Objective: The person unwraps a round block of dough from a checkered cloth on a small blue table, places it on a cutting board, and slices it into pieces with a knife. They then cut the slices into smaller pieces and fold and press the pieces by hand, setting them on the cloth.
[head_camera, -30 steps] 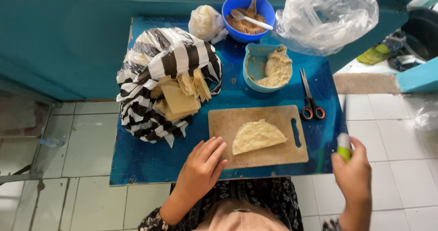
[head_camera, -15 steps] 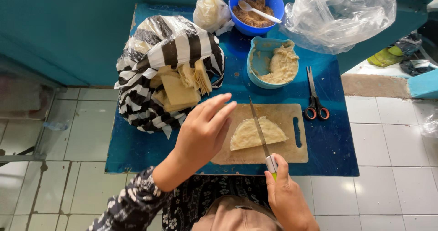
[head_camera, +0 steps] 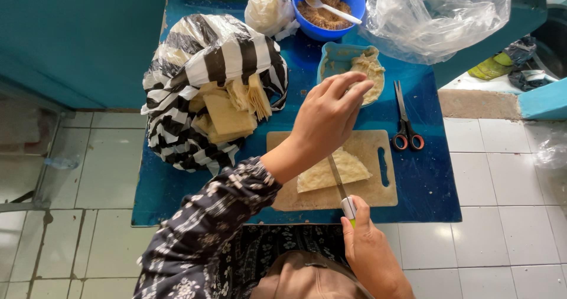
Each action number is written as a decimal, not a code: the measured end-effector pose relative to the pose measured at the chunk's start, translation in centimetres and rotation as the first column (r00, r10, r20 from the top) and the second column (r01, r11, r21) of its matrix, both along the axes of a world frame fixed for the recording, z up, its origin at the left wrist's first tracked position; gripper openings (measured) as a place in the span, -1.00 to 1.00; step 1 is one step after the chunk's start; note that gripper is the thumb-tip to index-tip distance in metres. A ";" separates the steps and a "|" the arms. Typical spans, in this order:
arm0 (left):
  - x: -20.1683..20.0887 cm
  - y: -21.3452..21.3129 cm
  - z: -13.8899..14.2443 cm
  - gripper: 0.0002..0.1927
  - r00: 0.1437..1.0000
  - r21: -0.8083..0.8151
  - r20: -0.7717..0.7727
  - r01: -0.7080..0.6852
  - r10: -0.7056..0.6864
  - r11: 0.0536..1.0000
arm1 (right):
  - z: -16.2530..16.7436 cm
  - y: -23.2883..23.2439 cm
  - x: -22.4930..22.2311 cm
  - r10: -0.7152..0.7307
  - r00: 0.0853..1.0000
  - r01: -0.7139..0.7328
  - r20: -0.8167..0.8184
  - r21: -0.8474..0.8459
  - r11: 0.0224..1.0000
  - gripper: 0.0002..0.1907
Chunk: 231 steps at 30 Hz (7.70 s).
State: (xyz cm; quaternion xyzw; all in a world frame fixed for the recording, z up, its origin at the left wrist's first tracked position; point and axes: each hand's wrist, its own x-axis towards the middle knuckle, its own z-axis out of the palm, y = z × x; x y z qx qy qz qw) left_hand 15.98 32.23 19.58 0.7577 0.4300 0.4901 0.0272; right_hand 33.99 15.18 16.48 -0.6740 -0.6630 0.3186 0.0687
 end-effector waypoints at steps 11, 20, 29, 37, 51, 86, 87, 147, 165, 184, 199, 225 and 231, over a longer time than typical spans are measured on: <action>2.8 2.4 -6.1 -0.32 0.959 -0.183 -0.226 -0.217 0.173 0.959 | -0.5 1.2 0.6 0.082 0.987 -0.076 0.140 -0.050 0.996 -0.73; 2.8 2.0 -7.5 -0.30 0.987 -0.262 -0.150 -0.094 0.055 0.960 | -2.1 0.4 -0.2 0.055 0.985 -0.065 0.163 0.056 0.996 -0.72; 1.2 -1.1 -3.8 -0.33 0.979 -0.115 -0.021 -0.202 0.201 0.973 | 0.6 3.1 0.8 -0.029 1.000 0.027 -0.010 -0.176 0.984 -0.68; -1.9 -8.5 -4.2 -0.47 0.927 -0.552 -0.340 -0.332 0.157 0.765 | -1.8 2.6 0.0 0.157 0.969 -0.180 0.192 0.110 0.977 -0.72; -0.7 -8.8 -6.0 -0.70 0.978 -0.476 -0.181 -0.178 0.102 0.862 | -3.1 -0.9 3.5 0.052 0.976 -0.050 0.213 -0.012 0.999 -0.69; 0.1 -5.6 -6.1 -0.50 0.981 -0.266 -0.192 -0.046 -0.006 0.963 | -6.4 9.3 13.6 -0.289 0.856 0.048 0.429 0.491 0.870 -0.33; 0.4 -5.5 -6.5 -0.53 0.981 -0.285 -0.191 -0.031 -0.025 0.958 | -6.3 9.3 13.5 -0.287 0.852 0.031 0.438 0.505 0.863 -0.28; -6.4 -12.1 -6.6 -0.87 0.468 -0.463 0.853 0.480 0.230 0.745 | -1.4 12.9 -6.0 -0.236 0.337 -0.233 -0.911 -0.323 0.917 -0.79; -13.0 -14.3 -8.4 -0.92 0.404 -0.537 0.796 0.127 0.451 0.834 | 1.8 11.7 -12.9 0.802 0.586 -0.654 0.119 0.653 0.382 -0.67; -11.8 -14.7 -6.4 -0.84 0.345 -0.448 0.881 0.394 0.323 0.803 | 2.8 11.5 -13.8 0.316 0.509 -0.366 -0.801 0.131 0.922 -0.82; -9.7 -14.2 -6.7 -0.80 0.393 -0.504 0.860 0.552 0.326 0.665 | 0.0 12.5 -10.2 0.028 0.474 -0.187 -0.880 -0.070 0.980 -0.89; -9.0 -14.0 -8.2 -0.79 0.170 -0.371 0.927 0.549 0.335 0.749 | 3.4 9.7 -12.1 0.567 0.680 -0.261 -0.464 0.570 0.779 -0.79; -8.2 -14.7 -7.5 -0.85 0.317 -0.470 0.881 0.494 0.352 0.732 | 0.8 10.5 -10.6 0.182 0.434 -0.251 -0.882 0.076 0.965 -0.92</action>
